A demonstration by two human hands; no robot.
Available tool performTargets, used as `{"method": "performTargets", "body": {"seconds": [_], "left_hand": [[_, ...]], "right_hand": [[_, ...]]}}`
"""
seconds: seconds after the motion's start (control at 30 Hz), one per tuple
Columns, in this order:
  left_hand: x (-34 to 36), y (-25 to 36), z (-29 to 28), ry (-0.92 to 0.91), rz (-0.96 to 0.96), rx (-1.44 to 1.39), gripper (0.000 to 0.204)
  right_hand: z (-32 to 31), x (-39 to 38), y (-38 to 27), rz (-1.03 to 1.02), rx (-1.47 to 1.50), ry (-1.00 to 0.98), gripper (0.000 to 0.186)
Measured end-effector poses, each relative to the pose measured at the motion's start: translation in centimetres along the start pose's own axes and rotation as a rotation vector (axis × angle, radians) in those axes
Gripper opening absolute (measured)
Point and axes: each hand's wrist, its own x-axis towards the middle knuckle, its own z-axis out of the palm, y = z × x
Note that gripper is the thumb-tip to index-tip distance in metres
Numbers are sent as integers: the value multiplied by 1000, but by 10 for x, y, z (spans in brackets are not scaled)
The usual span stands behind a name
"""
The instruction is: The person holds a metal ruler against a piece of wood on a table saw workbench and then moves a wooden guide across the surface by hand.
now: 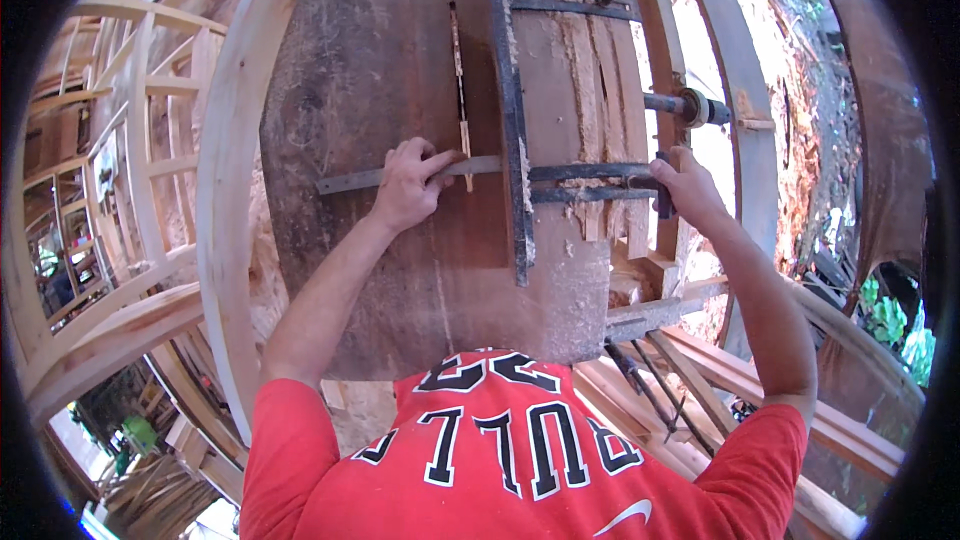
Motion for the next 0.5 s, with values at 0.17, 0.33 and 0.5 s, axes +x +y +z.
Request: {"method": "performTargets", "body": {"seconds": [0.17, 0.33, 0.5], "left_hand": [[-1, 0, -1, 9, 2, 5, 41], [0, -4, 5, 82, 58, 12, 42], [0, -1, 2, 16, 8, 1, 39]], "right_hand": [[-17, 1, 0, -34, -195, -134, 54], [-39, -15, 0, -732, -512, -13, 48], [-34, -19, -11, -860, -317, 173, 30]]}}
